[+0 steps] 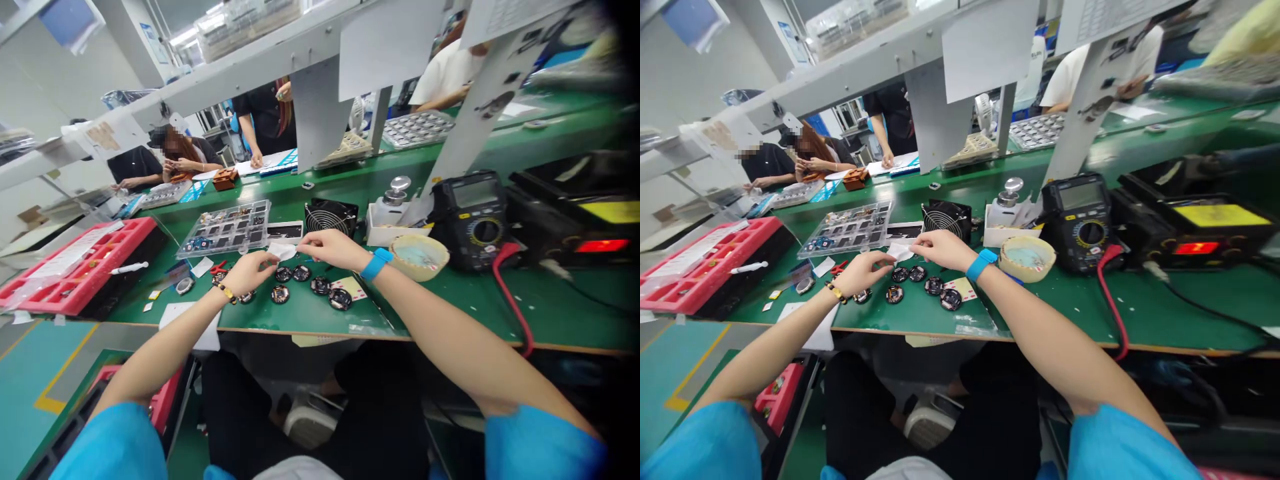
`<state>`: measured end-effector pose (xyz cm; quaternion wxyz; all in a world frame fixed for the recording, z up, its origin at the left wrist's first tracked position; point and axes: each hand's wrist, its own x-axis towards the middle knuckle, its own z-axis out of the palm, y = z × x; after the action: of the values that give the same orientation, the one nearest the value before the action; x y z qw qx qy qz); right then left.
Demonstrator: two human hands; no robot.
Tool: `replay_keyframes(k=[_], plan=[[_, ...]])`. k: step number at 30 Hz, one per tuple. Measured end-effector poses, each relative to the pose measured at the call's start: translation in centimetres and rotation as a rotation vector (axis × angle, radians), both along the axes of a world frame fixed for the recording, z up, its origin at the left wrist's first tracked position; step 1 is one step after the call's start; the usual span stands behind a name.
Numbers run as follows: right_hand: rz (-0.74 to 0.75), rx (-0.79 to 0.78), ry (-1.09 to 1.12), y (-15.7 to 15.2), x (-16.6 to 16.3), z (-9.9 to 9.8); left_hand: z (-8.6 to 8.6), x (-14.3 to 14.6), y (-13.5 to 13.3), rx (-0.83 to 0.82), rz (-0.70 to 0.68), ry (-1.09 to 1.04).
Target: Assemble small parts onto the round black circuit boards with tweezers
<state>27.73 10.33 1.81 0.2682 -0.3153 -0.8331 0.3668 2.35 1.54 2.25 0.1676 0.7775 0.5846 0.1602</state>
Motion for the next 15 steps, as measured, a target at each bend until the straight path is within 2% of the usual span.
replay_keyframes(k=[4,7,11,13,15], plan=[[0.04,-0.056,0.038,-0.1,0.2,1.2,-1.0,0.0,2.1,-0.078,-0.008,-0.022],[0.027,-0.008,-0.079,-0.1,0.6,2.9,-1.3,-0.5,3.2,-0.138,-0.082,-0.061],[-0.039,0.241,-0.421,-1.2,2.3,4.7,-0.7,-0.7,4.7,-0.254,-0.192,-0.105],[-0.106,0.35,-0.558,-2.4,3.8,4.5,-0.3,-0.6,5.3,-0.291,-0.24,-0.114],[-0.153,0.382,-0.638,-3.9,5.6,3.5,0.1,-0.6,5.7,-0.301,-0.283,-0.099]])
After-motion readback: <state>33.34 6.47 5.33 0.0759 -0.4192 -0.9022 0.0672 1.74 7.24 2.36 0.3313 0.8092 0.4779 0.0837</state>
